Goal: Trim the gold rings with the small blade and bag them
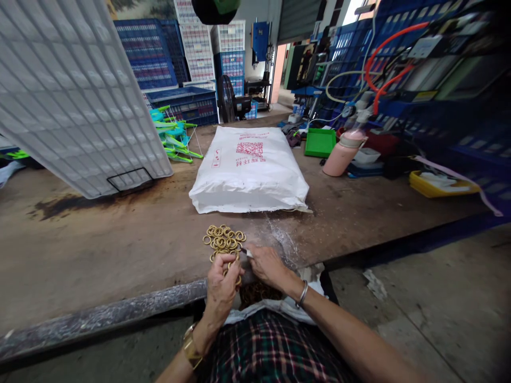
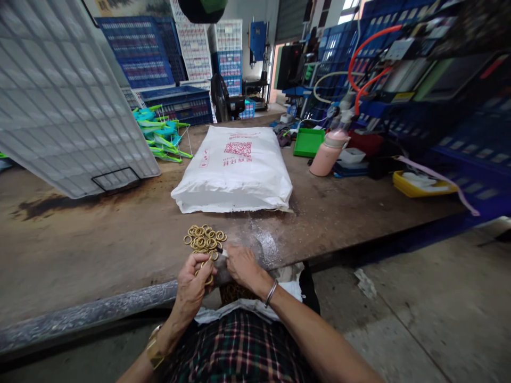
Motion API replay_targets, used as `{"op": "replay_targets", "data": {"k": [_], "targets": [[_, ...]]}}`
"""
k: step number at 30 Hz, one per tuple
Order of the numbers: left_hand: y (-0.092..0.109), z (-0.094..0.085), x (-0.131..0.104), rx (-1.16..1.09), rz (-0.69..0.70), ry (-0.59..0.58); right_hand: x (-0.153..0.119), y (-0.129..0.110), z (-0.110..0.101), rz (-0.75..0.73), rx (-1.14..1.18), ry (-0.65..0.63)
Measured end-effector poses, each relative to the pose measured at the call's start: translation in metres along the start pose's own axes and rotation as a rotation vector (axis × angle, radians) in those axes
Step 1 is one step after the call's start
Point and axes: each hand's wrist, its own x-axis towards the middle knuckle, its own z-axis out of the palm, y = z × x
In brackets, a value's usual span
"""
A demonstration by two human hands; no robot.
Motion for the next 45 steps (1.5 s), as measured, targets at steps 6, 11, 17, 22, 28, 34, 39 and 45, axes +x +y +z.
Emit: {"op": "replay_targets", "data": {"k": [6,11,17,22,28,34,39,45], "targets": [[0.005,-0.004,-0.001,-0.319,-0.048,-0.180,0.009,-0.001,-0.006,0.092,0.408,0.088],[0.003,-0.007,0.003,-0.511,-0.109,-0.270,0.006,-0.016,0.001,0.194,0.904,-0.119],[0.003,-0.007,0.006,-0.519,-0.204,-0.251,0.003,-0.023,-0.007,0.190,1.259,-0.256],[-0.003,-0.010,0.009,-0.456,-0.270,-0.122,0.004,-0.021,-0.007,0.212,1.155,-0.031],[-0.005,-0.011,0.010,-0.413,-0.269,-0.102,0.005,-0.016,-0.011,0.081,0.952,0.105],[-0.003,-0.011,0.010,-0.375,-0.297,-0.149,0.004,-0.019,-0.020,0.038,0.918,0.111],[-0.002,-0.010,0.011,-0.416,-0.318,-0.165,0.007,-0.022,-0.017,0.060,0.875,0.146],[0.000,-0.012,0.013,-0.532,-0.411,-0.151,0.001,-0.025,-0.016,-0.013,0.789,0.185]]}}
